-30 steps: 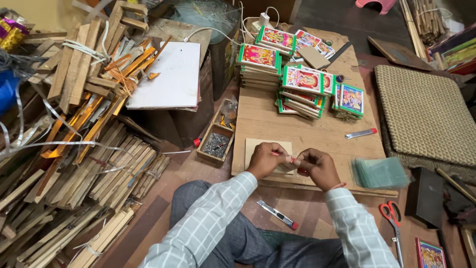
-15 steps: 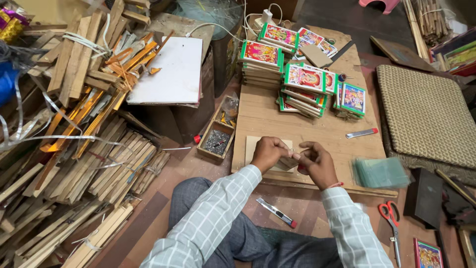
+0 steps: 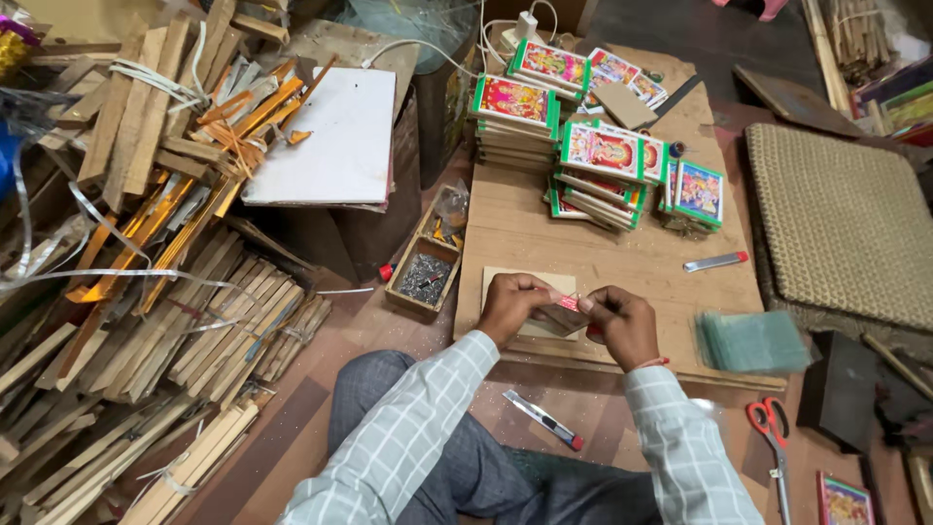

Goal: The person sits on the floor and wraps small rectangular items with printed covers in clear plastic film. They use a red sealing tape to secure the edges and a utility knife to cut the tape. The wrapped items are placed into a stack on the table.

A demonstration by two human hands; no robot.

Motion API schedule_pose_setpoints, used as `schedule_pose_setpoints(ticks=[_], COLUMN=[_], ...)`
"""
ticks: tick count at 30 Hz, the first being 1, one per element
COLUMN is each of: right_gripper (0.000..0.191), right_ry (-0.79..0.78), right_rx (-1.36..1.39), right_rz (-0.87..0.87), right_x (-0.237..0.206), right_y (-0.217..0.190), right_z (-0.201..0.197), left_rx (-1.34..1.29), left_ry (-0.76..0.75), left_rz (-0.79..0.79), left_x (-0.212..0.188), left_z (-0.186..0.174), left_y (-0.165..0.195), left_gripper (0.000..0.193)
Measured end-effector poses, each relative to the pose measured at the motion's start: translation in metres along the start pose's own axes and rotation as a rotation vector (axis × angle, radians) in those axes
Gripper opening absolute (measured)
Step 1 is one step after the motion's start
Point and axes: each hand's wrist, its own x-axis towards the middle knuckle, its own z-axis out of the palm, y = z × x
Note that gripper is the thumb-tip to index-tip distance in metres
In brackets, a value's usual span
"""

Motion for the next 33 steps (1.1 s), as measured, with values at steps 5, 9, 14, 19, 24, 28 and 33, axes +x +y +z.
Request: schedule_pose_setpoints(ticks=[5, 9, 14, 19, 24, 28, 33], right_gripper=[0.018, 0.019, 0.023, 0.033, 0.029, 0.028, 0.027], right_ry=[-0.066, -0.093, 0.369, 0.311, -0.365, -0.441, -0.494], right_rx=[0.166, 0.159, -0.15, -0.583, -1.016, -1.079, -1.01], right_rz=[0.089, 0.09, -0.525, -0.209, 0.183, 0.193, 0.144], right_x=[0.009, 0.011, -0.025, -0.086, -0.096, -0.09, -0.094], right_y=[0.006, -0.004, 0.008, 0.083, 0.14, 0.139, 0.13], right_z=[-0.003, -0.002, 0.008, 0.045, 0.081, 0.089, 0.084], left_rx=[-0.153, -0.151, -0.19, -0.183, -0.162, -0.177, -0.183], left_ry=[-0.003, -0.052, 0.034, 0.062, 0.09, 0.096, 0.099], left_rz=[-0.006, -0.063, -0.061, -0.084, -0.144, -0.162, -0.163], left_x=[0.006, 0.01, 0.009, 0.014, 0.023, 0.027, 0.03], left_z=[0.0, -0.011, -0.006, -0.006, -0.005, -0.005, -0.005], left_y=[-0.005, 0.0, -0.006, -0.006, 0.005, 0.013, 0.013], left_gripper=[0.015, 0.017, 0.016, 0.016, 0.016, 0.013, 0.012])
